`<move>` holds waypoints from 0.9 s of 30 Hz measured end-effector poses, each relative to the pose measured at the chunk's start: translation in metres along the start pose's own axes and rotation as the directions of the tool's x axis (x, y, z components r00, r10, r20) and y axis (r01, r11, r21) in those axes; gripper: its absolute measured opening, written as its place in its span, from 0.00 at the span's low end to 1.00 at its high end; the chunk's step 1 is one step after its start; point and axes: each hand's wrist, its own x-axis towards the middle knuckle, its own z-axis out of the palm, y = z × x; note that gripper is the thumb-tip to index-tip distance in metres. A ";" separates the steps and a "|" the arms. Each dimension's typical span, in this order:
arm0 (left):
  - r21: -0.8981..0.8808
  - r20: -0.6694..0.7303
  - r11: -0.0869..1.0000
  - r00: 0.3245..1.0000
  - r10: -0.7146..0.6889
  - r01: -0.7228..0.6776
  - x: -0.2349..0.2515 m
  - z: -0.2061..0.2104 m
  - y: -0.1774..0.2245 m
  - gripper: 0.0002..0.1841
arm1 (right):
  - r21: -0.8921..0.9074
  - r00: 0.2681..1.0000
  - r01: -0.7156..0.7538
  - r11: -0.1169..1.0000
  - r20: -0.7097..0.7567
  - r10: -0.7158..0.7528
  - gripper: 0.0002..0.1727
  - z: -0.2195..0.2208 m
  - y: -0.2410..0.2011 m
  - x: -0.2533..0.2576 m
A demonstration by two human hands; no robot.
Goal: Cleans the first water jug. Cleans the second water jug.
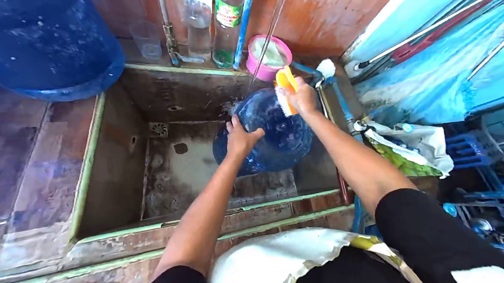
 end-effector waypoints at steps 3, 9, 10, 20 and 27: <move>0.052 0.071 0.998 0.997 0.024 -0.027 0.011 0.001 0.001 0.54 | 0.021 0.981 0.180 0.983 0.069 -0.181 0.33 0.011 -0.017 -0.030; 0.022 0.145 0.995 0.985 0.095 -0.099 0.017 -0.026 -0.011 0.50 | -0.105 0.999 0.003 0.995 0.033 0.001 0.35 -0.003 -0.014 -0.003; 0.039 0.179 0.993 0.978 0.106 -0.115 0.021 -0.028 -0.008 0.49 | -0.109 0.996 0.081 0.991 0.056 -0.075 0.35 0.002 -0.021 -0.016; -0.002 0.056 0.999 0.998 -0.040 0.040 0.009 -0.019 0.002 0.57 | -0.058 0.965 0.245 0.968 0.107 -0.238 0.34 0.019 -0.044 -0.024; -0.028 0.057 0.999 0.998 -0.033 0.034 0.004 -0.007 -0.007 0.63 | -0.088 0.990 0.133 0.987 0.046 -0.130 0.35 0.013 -0.034 -0.016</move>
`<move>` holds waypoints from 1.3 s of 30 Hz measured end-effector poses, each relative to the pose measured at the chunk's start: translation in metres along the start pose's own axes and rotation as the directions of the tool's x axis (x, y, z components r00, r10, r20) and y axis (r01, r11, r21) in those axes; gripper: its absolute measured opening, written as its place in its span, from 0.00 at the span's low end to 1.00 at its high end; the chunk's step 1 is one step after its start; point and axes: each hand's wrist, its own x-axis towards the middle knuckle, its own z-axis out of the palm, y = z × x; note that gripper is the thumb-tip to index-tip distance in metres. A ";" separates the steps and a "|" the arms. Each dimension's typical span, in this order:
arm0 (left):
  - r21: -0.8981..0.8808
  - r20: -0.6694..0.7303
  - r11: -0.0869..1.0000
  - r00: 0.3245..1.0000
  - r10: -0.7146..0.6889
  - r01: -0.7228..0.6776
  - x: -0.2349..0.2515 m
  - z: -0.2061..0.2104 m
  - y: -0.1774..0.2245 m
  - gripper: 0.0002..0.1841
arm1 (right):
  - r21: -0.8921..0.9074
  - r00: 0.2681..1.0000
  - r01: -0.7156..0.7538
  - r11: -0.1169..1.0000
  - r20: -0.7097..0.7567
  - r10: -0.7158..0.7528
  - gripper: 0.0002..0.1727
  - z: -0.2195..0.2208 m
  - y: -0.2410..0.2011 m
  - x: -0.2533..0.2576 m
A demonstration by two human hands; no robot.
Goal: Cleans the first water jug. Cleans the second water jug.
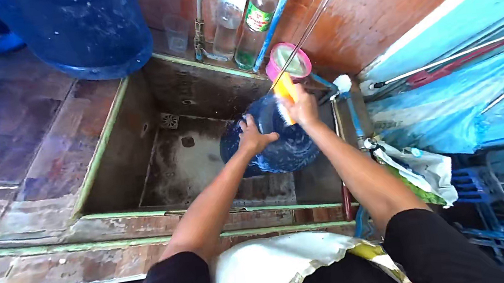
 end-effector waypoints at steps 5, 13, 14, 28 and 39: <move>-0.061 -0.124 0.997 0.992 0.031 -0.039 -0.001 -0.012 0.003 0.53 | 0.056 0.999 0.031 0.998 0.026 -0.032 0.33 -0.001 0.012 0.011; -0.002 -0.136 0.998 0.989 0.055 -0.056 0.012 -0.027 0.007 0.51 | 0.038 0.998 0.039 0.999 0.051 -0.040 0.34 -0.001 0.004 0.019; -0.032 -0.177 0.999 0.984 -0.005 -0.001 0.004 -0.017 0.008 0.56 | 0.007 0.998 -0.059 0.998 0.033 0.059 0.36 -0.006 0.002 0.027; -0.049 -0.038 0.995 0.996 0.082 -0.084 0.015 -0.010 0.001 0.55 | -0.081 0.965 0.221 0.972 0.164 -0.206 0.34 0.000 -0.007 0.009; -0.104 -0.075 0.986 0.990 0.119 -0.127 0.008 -0.015 -0.016 0.54 | 0.017 1.000 -0.015 1.000 -0.011 0.015 0.34 -0.003 0.011 0.021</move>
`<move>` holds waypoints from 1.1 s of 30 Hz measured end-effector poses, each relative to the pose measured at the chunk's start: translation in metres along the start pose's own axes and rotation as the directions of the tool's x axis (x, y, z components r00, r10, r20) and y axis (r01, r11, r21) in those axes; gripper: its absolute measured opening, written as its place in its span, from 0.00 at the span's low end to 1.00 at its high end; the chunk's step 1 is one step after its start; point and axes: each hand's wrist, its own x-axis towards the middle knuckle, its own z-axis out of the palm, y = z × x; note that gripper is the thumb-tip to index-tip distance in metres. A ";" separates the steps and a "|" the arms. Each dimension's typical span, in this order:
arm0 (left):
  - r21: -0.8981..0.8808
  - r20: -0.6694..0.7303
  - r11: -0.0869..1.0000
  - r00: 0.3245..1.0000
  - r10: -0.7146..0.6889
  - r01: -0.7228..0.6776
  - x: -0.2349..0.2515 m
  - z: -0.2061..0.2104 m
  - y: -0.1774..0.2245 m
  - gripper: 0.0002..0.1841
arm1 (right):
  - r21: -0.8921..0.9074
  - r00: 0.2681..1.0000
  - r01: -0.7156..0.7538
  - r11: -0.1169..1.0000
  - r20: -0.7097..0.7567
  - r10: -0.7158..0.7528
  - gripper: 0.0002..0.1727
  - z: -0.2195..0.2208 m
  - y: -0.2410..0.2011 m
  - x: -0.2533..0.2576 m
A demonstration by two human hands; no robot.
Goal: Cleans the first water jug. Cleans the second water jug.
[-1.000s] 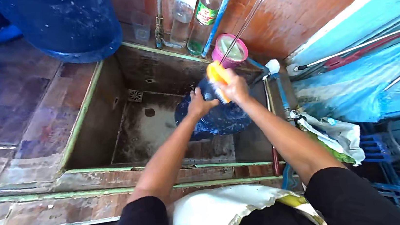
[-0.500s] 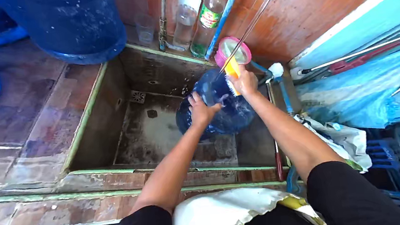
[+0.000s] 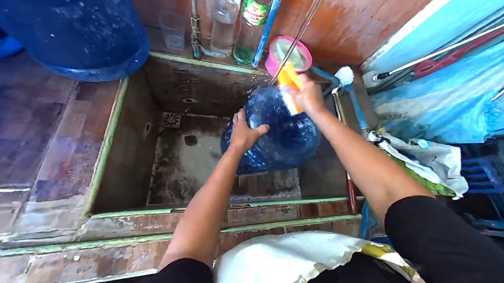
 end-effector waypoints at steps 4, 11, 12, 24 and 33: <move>0.014 0.014 1.000 1.000 0.018 -0.019 0.009 0.002 0.001 0.54 | -0.027 0.998 0.053 0.998 0.018 -0.053 0.35 0.010 -0.025 -0.024; -0.037 0.006 0.999 1.000 0.017 -0.017 -0.001 0.000 -0.002 0.54 | 0.030 0.994 -0.108 0.994 -0.026 0.108 0.37 0.004 -0.027 -0.008; -0.010 0.017 1.000 1.000 0.013 -0.013 0.002 0.001 0.001 0.54 | 0.033 0.999 -0.034 0.999 0.009 0.034 0.36 0.009 -0.034 -0.018; -0.072 -0.156 0.997 0.986 -0.053 0.042 0.031 -0.031 0.002 0.36 | -0.098 0.968 0.031 0.995 0.252 -0.006 0.35 -0.004 -0.006 -0.075; 0.308 0.175 0.937 0.978 0.117 -0.167 0.043 -0.035 0.030 0.34 | 0.036 0.988 0.109 0.993 0.104 -0.112 0.33 0.010 -0.031 -0.019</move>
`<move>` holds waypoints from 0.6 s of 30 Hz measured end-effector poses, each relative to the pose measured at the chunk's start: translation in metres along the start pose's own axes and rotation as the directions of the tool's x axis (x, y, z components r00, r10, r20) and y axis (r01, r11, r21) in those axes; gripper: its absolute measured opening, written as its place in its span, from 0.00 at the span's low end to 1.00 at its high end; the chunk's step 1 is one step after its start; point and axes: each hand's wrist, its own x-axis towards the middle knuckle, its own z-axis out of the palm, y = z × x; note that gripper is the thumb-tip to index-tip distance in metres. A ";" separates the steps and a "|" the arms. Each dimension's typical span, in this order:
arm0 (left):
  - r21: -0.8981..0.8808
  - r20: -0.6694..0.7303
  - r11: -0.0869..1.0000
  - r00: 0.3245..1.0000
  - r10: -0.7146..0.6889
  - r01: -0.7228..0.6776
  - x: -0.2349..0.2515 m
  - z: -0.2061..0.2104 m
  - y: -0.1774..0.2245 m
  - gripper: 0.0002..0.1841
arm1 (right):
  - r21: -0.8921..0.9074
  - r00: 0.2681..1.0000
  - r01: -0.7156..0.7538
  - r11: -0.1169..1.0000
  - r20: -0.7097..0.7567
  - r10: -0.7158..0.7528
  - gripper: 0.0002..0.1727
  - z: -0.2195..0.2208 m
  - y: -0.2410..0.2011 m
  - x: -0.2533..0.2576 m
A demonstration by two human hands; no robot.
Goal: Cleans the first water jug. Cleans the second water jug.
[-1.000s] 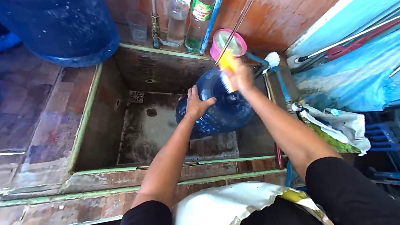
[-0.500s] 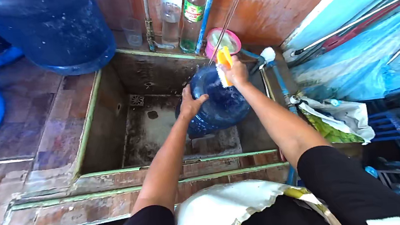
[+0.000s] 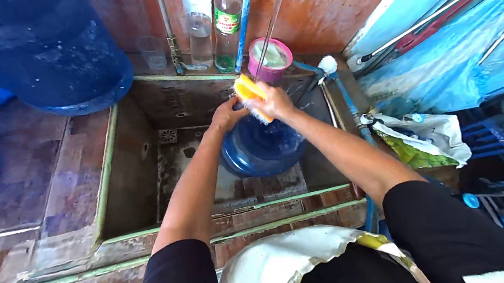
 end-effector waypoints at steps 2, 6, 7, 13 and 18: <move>-0.039 -0.073 0.991 0.989 -0.131 0.129 -0.018 -0.002 -0.004 0.49 | 0.014 0.992 -0.121 0.993 -0.036 0.122 0.34 -0.007 0.003 0.018; -0.238 -0.113 0.939 0.953 -0.280 0.248 -0.035 0.022 -0.005 0.58 | -0.060 0.999 0.016 0.998 0.029 -0.014 0.35 0.010 -0.030 0.010; -0.245 -0.101 0.945 0.964 -0.247 0.217 -0.033 0.024 -0.009 0.58 | -0.058 0.992 0.114 0.992 0.070 -0.110 0.34 0.013 -0.033 0.012; -0.251 -0.097 0.954 0.977 -0.192 0.163 -0.038 0.033 -0.017 0.58 | -0.012 0.994 -0.097 0.995 -0.056 0.097 0.37 0.002 -0.020 0.032; -0.227 -0.062 0.966 0.988 -0.139 0.122 -0.028 0.032 -0.016 0.54 | 0.071 0.999 -0.033 0.997 0.010 0.032 0.35 0.000 -0.006 0.033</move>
